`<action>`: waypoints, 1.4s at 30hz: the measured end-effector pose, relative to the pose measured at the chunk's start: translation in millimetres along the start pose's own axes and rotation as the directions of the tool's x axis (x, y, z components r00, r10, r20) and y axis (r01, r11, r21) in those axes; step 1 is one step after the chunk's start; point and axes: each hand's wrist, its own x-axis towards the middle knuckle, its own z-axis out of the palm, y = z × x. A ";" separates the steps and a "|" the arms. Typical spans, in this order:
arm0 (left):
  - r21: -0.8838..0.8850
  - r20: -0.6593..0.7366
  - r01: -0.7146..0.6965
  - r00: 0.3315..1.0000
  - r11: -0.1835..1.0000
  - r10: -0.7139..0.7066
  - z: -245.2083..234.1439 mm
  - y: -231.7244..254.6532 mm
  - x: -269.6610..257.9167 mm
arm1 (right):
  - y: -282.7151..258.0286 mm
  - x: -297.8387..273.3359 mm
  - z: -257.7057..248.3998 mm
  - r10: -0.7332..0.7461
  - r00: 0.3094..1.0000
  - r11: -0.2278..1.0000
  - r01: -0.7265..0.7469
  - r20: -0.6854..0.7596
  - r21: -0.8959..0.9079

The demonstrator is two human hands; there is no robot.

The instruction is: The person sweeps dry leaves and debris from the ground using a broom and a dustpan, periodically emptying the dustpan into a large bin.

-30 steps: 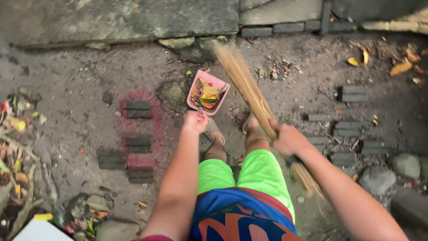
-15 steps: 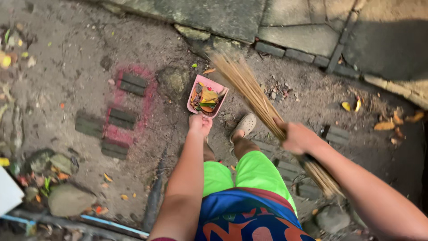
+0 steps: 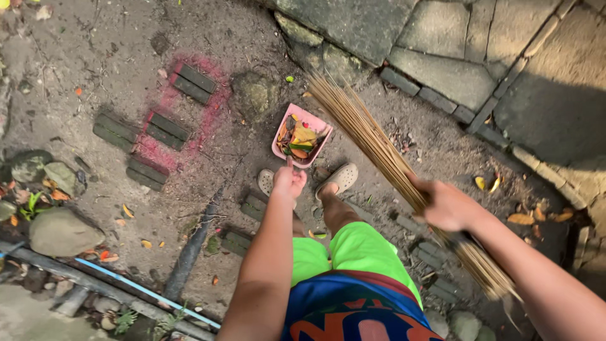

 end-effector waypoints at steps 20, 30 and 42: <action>-0.029 0.050 -0.023 0.998 0.999 0.025 -3.4 -3.9 -13.7 | -43.1 10.4 -45.4 0.173 0.972 0.961 -0.131 0.158 -0.242; -0.085 -0.076 -0.052 0.996 0.995 0.046 0.1 -12.7 -7.2 | 27.0 22.6 27.8 -0.011 0.988 0.997 -0.001 0.157 0.078; -0.136 0.130 -0.070 0.988 0.988 0.087 -86.2 24.2 -63.9 | -51.0 87.2 19.5 0.050 0.995 0.992 -0.059 0.084 0.110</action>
